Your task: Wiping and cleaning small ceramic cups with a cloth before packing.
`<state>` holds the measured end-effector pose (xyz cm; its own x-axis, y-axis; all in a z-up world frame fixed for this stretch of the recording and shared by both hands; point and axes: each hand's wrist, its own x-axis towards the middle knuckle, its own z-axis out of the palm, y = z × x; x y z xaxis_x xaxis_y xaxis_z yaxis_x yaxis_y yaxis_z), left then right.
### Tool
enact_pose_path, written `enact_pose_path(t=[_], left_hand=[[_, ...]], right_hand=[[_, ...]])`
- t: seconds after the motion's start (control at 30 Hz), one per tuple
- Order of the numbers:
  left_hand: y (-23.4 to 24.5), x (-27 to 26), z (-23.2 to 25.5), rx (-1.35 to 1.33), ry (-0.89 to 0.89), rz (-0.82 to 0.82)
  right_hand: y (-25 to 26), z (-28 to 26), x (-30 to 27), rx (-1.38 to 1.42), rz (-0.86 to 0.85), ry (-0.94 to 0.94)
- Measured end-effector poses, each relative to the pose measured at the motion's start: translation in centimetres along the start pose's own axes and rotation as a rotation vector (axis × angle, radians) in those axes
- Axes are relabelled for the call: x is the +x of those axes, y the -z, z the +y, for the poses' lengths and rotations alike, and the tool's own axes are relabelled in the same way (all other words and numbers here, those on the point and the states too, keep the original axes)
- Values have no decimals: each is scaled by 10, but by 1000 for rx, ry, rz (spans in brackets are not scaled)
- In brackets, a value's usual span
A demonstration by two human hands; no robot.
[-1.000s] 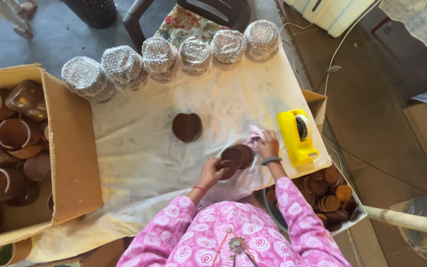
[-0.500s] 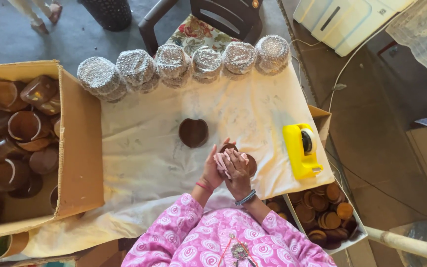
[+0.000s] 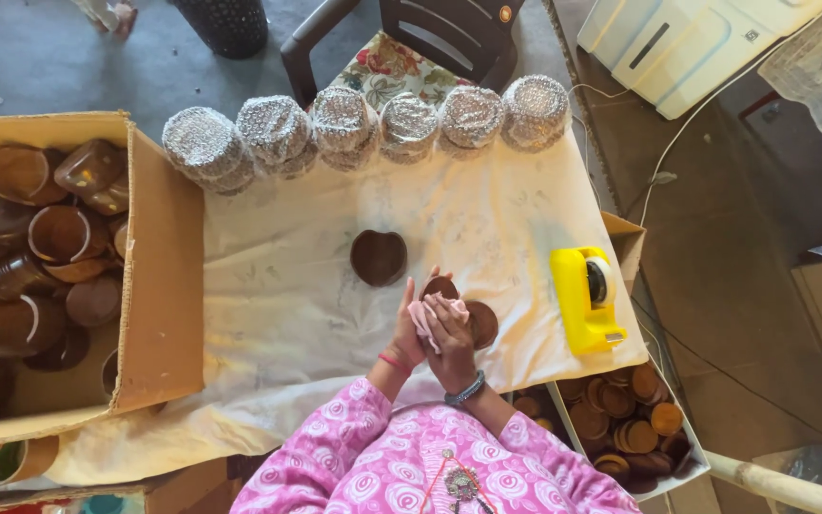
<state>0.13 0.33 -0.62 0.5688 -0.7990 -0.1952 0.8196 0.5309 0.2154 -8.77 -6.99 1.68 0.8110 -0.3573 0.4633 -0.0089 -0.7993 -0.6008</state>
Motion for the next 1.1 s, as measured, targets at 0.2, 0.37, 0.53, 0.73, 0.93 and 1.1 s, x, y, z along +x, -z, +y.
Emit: enact_pose_path(t=[0.2,0.37,0.53,0.73,0.93,1.1], left_hand=[[-11,-1,4,52,114,-19],[37,17,-9,193,28,145],[125,62,-38,340,-162,175],[-32,5,6,-27,130,72],[-12,13,8,-54,-3,122],[-21,12,19,-22,70,157]], right_hand=[[21,3,56,-146,24,151],[-32,111,15,562,153,-553],[-25,41,0,597,120,-467],[19,2,49,-24,68,-95],[3,-1,22,28,-15,-113],[8,-19,35,157,-58,120]])
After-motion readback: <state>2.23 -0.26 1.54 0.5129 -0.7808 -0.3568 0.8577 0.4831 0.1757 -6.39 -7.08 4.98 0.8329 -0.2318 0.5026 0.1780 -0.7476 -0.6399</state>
